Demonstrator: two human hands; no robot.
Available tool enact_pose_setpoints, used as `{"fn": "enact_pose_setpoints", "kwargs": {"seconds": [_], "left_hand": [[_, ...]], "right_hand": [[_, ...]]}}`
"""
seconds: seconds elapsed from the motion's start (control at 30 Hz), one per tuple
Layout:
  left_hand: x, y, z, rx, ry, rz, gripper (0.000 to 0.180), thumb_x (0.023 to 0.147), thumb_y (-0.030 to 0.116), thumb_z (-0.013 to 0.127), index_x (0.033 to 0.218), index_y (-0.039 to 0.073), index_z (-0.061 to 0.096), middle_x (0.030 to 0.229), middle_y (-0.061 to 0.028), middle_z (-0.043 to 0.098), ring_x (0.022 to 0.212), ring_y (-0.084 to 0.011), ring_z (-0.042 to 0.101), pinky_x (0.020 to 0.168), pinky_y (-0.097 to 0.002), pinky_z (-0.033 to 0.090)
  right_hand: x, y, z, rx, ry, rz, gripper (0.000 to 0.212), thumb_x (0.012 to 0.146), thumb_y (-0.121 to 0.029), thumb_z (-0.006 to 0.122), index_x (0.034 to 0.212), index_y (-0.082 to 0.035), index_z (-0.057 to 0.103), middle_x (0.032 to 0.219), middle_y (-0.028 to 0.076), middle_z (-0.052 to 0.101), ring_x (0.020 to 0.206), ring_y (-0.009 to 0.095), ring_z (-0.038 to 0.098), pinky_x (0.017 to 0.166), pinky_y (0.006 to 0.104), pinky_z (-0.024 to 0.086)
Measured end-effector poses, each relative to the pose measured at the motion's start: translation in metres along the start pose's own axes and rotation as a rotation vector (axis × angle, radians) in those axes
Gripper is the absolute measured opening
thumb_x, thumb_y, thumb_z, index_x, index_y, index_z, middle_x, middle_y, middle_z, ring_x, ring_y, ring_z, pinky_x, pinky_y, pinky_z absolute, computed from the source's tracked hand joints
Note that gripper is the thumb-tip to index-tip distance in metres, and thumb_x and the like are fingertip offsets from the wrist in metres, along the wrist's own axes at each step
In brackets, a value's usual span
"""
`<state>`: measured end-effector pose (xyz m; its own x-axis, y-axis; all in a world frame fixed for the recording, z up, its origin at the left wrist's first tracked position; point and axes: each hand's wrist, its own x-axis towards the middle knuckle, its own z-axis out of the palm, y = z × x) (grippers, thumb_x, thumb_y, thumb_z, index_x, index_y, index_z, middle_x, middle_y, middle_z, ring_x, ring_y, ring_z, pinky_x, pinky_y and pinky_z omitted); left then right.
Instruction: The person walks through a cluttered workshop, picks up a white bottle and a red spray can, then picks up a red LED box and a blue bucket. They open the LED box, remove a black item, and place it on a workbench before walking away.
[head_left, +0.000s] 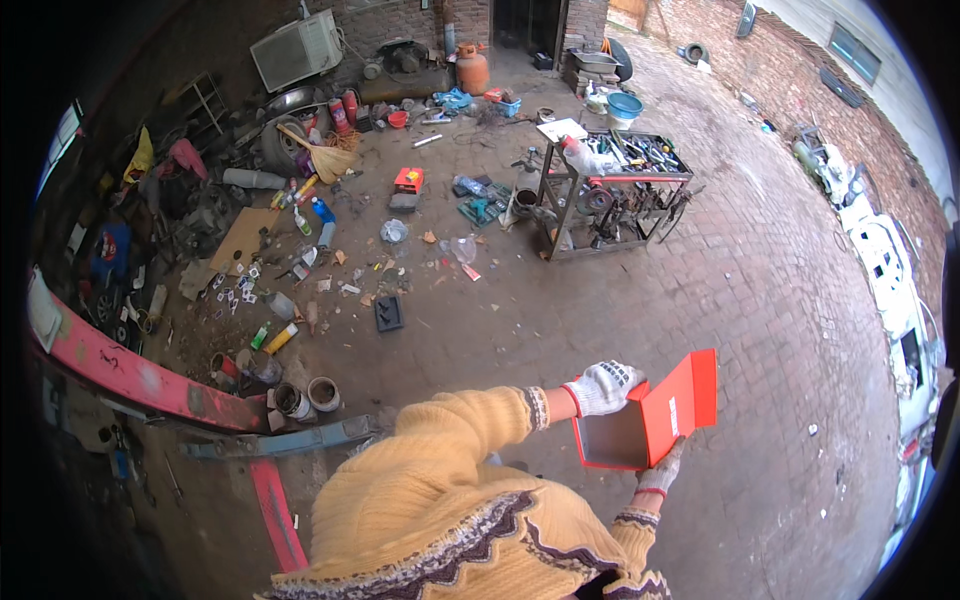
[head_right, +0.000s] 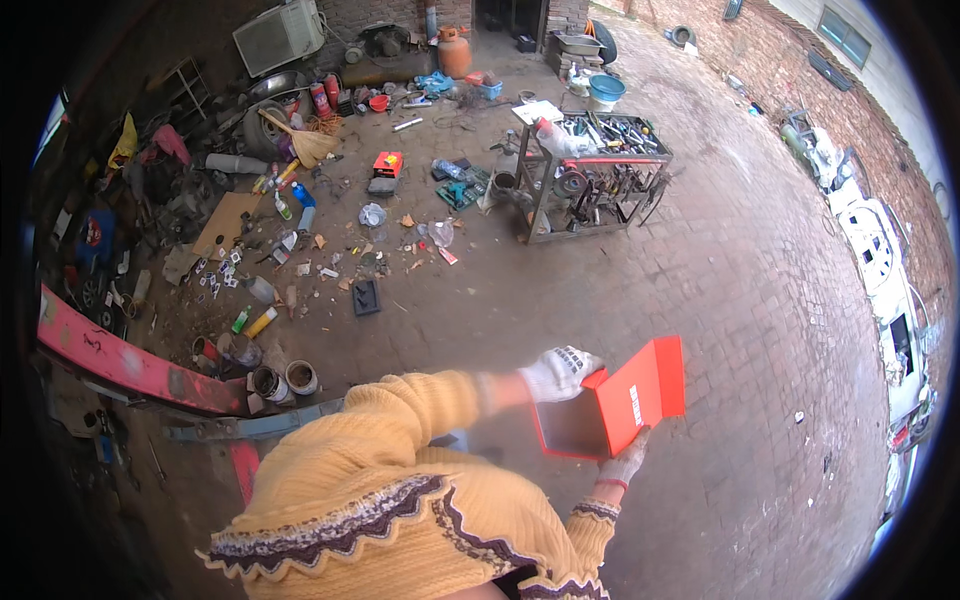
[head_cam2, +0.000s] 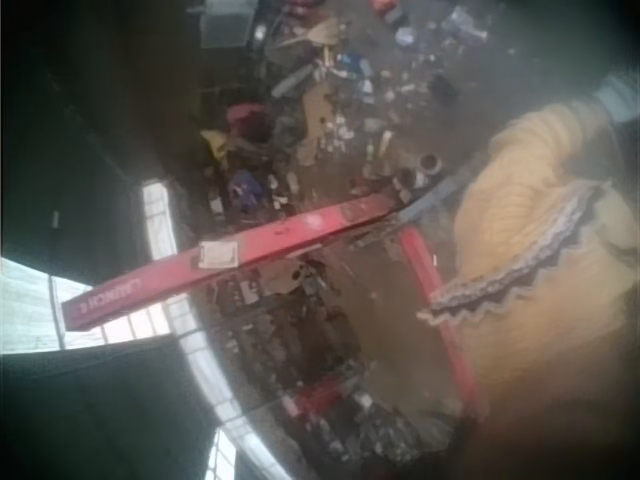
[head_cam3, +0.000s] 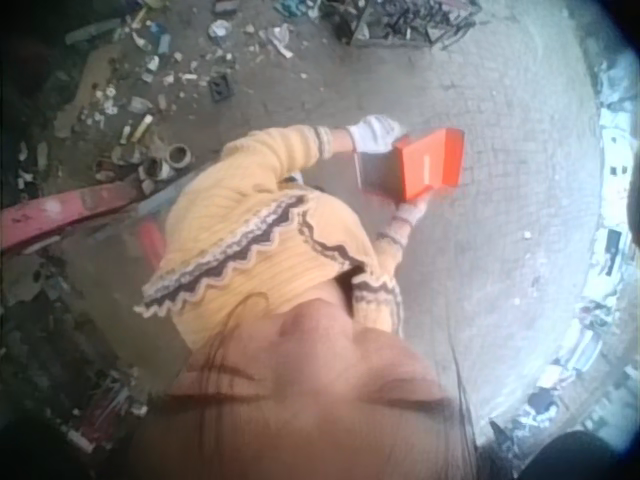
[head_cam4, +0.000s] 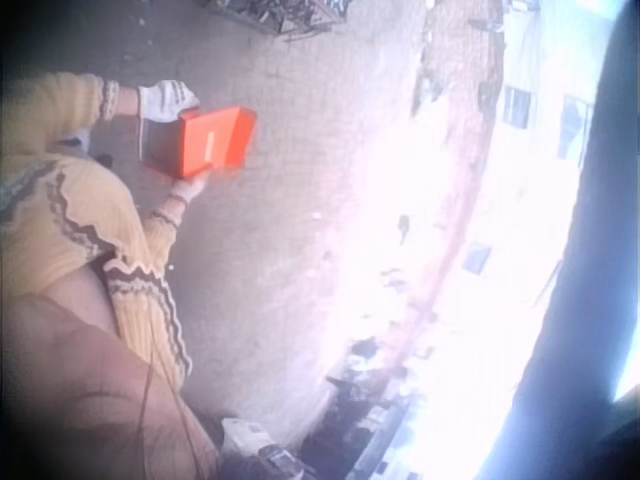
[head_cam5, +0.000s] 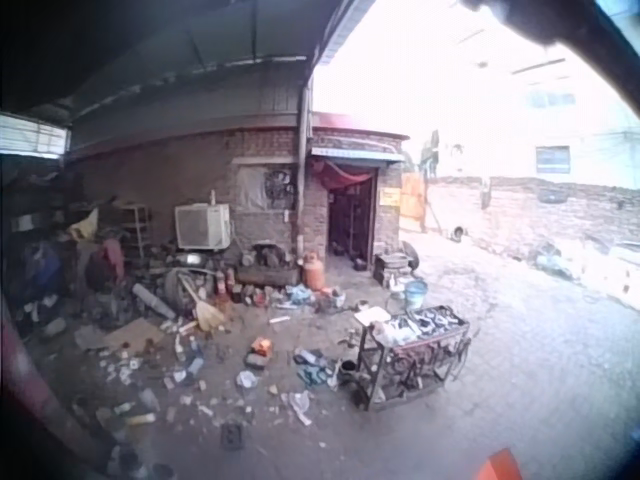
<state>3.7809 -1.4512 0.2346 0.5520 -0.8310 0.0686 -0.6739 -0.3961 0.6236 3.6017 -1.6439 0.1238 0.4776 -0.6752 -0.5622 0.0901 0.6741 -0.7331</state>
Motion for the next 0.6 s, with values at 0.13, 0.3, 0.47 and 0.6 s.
{"fn": "enact_pose_setpoints", "kwargs": {"seconds": [0.13,0.3,0.47,0.6], "left_hand": [[0.002,-0.012,-0.021,0.03,0.055,0.105,0.033,0.084,0.013,0.056,0.115,0.006,0.064,0.106,-0.0209,0.071,0.1,-0.0388,0.069,0.086,-0.0465,0.055],[0.021,-0.034,-0.042,0.094,0.175,0.298,0.03,0.083,0.014,0.06,0.111,0.006,0.065,0.097,-0.0172,0.072,0.09,-0.0359,0.07,0.081,-0.045,0.056],[0.056,-0.029,-0.067,0.212,0.092,0.518,0.033,0.08,0.012,0.06,0.112,0.008,0.065,0.092,-0.013,0.071,0.086,-0.0306,0.069,0.082,-0.0396,0.054],[0.082,-0.018,-0.082,0.263,0.097,0.767,0.035,0.078,0.01,0.06,0.113,0.009,0.065,0.092,-0.0103,0.07,0.085,-0.0276,0.069,0.083,-0.0366,0.052]], "right_hand": [[0.01,0.008,0.021,0.085,-0.057,0.017,0.055,0.103,-0.046,0.057,0.137,-0.004,0.052,0.131,0.013,0.064,0.107,0.029,0.068,0.085,0.0484,0.06],[0.019,0.012,0.053,0.126,-0.029,0.109,0.061,0.096,-0.047,0.07,0.132,0.0,0.056,0.122,0.013,0.068,0.1,0.029,0.07,0.082,0.0456,0.06],[0.004,-0.004,0.078,0.146,0.036,0.187,0.057,0.098,-0.047,0.066,0.135,-0.005,0.056,0.126,0.01,0.067,0.104,0.028,0.069,0.085,0.0455,0.058],[-0.005,-0.011,0.085,0.118,0.072,0.186,0.054,0.099,-0.046,0.063,0.136,-0.006,0.055,0.129,0.01,0.066,0.109,0.028,0.067,0.087,0.0435,0.057]]}}
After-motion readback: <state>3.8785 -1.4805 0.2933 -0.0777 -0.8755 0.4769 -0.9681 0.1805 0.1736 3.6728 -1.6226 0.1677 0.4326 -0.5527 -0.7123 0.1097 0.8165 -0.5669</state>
